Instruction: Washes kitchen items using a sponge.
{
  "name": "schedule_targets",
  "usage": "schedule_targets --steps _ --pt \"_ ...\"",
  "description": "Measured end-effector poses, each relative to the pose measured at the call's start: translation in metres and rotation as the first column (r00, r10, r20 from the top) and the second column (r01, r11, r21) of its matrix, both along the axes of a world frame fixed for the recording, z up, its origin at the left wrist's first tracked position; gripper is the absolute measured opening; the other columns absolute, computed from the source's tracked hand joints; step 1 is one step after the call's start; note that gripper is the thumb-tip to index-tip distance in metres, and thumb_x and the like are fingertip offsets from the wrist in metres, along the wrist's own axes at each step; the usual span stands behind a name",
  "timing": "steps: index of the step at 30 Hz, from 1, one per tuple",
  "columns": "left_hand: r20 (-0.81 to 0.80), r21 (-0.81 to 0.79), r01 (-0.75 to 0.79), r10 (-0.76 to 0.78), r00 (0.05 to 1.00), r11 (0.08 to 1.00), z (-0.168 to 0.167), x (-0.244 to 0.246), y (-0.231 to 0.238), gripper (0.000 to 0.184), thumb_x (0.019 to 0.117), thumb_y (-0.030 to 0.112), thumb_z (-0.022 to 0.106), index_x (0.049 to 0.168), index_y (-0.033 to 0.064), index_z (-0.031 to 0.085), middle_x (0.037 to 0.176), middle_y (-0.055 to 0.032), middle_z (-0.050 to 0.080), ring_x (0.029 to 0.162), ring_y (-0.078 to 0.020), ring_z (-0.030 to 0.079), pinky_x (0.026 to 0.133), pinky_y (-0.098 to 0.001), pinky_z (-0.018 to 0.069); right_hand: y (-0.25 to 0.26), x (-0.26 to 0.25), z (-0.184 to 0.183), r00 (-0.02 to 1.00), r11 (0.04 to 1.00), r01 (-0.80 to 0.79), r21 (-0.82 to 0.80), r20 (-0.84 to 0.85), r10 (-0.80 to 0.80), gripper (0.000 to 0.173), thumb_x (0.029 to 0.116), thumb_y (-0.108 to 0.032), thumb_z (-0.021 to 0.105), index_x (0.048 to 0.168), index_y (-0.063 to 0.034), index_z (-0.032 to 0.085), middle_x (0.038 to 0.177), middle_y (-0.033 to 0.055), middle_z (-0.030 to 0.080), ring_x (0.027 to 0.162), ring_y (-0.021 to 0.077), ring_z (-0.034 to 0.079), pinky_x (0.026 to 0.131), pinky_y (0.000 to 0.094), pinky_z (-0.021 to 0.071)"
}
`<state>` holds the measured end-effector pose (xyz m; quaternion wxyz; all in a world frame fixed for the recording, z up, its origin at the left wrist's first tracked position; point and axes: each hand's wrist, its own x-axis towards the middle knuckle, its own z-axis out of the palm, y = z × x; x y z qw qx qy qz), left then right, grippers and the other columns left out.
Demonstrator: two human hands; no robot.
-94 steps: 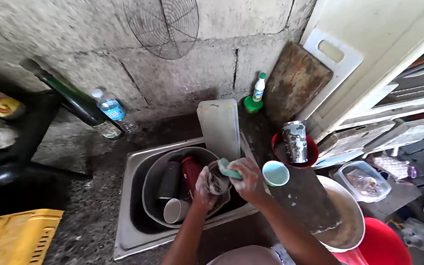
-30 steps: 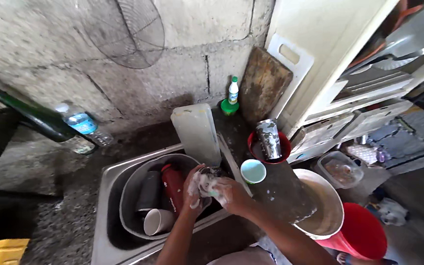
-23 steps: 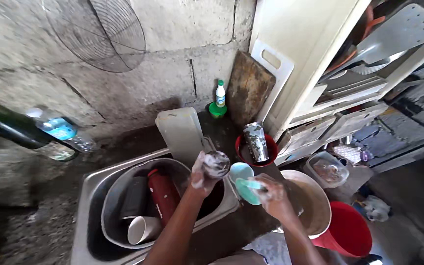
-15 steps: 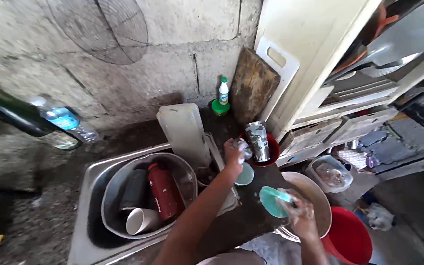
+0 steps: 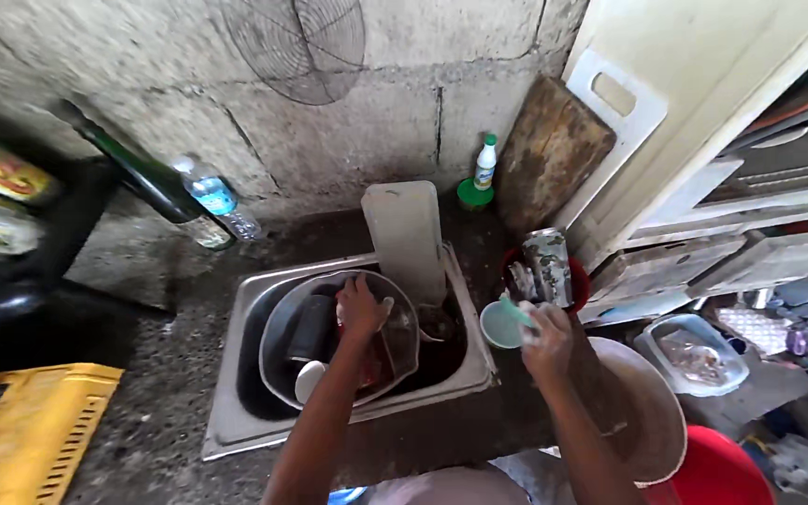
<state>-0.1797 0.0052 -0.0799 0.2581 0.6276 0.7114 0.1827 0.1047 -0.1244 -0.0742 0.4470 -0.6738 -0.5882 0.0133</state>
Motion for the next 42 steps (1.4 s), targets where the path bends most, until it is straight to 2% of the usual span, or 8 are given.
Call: schedule_targets --steps 10,17,20,24,27,32,36,42 --pt "0.041 -0.273 -0.325 0.348 0.937 0.905 -0.044 -0.028 -0.002 0.117 0.0761 0.04 0.089 0.163 0.0137 0.015 0.156 -0.0342 0.032 0.125 -0.0516 0.054 0.097 -0.0631 0.0494 0.021 -0.012 -0.042 0.995 0.965 -0.084 -0.25 0.03 0.094 0.027 0.0934 -0.002 0.061 0.114 0.0127 0.071 0.12 0.0349 0.067 0.118 0.0536 0.062 0.105 0.0633 0.0444" --pt "0.327 -0.301 0.031 0.072 0.942 0.953 -0.026 -0.083 0.001 0.084 0.0909 0.033 0.078 0.158 0.0094 0.033 0.134 -0.0263 0.06 0.119 -0.0397 0.062 0.102 -0.0568 0.0489 0.025 -0.006 -0.048 0.912 0.996 -0.085 0.035 -0.4 0.092 0.029 0.0907 -0.003 0.052 0.106 0.0203 0.062 0.098 0.0209 0.068 0.09 0.0062 0.063 0.085 0.0214 0.0524" --pt "0.0 -0.204 -0.039 0.04 0.999 0.978 -0.009 -0.105 0.007 0.058 0.0949 0.025 0.071 0.148 0.0099 0.052 0.145 -0.0277 0.052 0.133 -0.0507 0.048 0.104 -0.072 0.0384 0.026 -0.009 -0.046 0.935 0.998 -0.05 0.024 -0.349 0.055 0.03 0.0913 -0.001 0.053 0.108 0.0219 0.063 0.103 0.0295 0.068 0.095 0.0185 0.066 0.09 0.0306 0.0529" --pt "-0.254 -0.358 -0.134 0.042 0.966 0.924 -0.032 -0.112 0.015 0.101 0.0842 0.024 0.08 0.163 0.0123 0.018 0.152 -0.0387 0.034 0.135 -0.0597 0.04 0.102 -0.0745 0.0373 0.024 -0.016 -0.039 0.966 0.999 -0.016 -0.05 -0.26 0.003 0.032 0.0925 -0.001 0.053 0.113 0.0207 0.063 0.11 0.0345 0.067 0.103 0.0328 0.068 0.096 0.0414 0.0521" --pt "-0.267 -0.395 -0.148 0.041 0.963 0.906 -0.044 -0.106 0.019 0.093 0.0881 0.033 0.076 0.16 0.0058 0.023 0.144 -0.0351 0.048 0.13 -0.0538 0.051 0.101 -0.0705 0.0415 0.022 -0.02 -0.032 0.997 0.989 0.016 -0.146 -0.069 -0.026 0.032 0.0926 0.003 0.058 0.12 0.0177 0.064 0.122 0.0368 0.064 0.116 0.0474 0.064 0.104 0.0546 0.0484" --pt "0.093 -0.314 -0.198 0.237 0.967 0.929 -0.04 -0.129 0.02 0.098 0.081 0.027 0.087 0.156 0.0006 0.029 0.133 -0.033 0.057 0.12 -0.0475 0.059 0.101 -0.0621 0.0472 0.018 -0.022 -0.015 0.99 0.939 0.079 -0.333 0.134 -0.036 0.032 0.0905 0.002 0.063 0.121 0.0107 0.068 0.126 0.0346 0.063 0.122 0.0537 0.058 0.106 0.0631 0.0438" --pt "0.464 -0.077 -0.311 0.31 0.83 0.947 -0.014 -0.145 0.009 0.107 0.0719 0.007 0.091 0.156 0.0035 0.026 0.137 -0.0289 0.056 0.122 -0.0387 0.06 0.102 -0.0548 0.0496 0.007 -0.027 0.042 0.985 0.701 0.04 -0.712 0.145 0.091 0.064 0.0918 -0.009 0.071 0.152 -0.0052 0.048 0.157 0.0266 0.04 0.147 0.0483 0.033 0.116 0.0662 0.0275" --pt "0.873 0.213 -0.379 -0.001 0.488 0.9 0.03 -0.119 -0.022 0.081 0.0723 -0.001 0.079 0.142 0.0055 0.037 0.108 -0.0031 0.067 0.09 -0.0085 0.069 0.078 -0.0287 0.0611 0.017 -0.096 0.051 0.863 0.852 -0.45 -0.269 -0.376 0.337 0.062 0.088 -0.02 0.072 0.142 0.006 0.053 0.147 0.0262 0.051 0.136 0.0351 0.051 0.112 0.0478 0.0449"
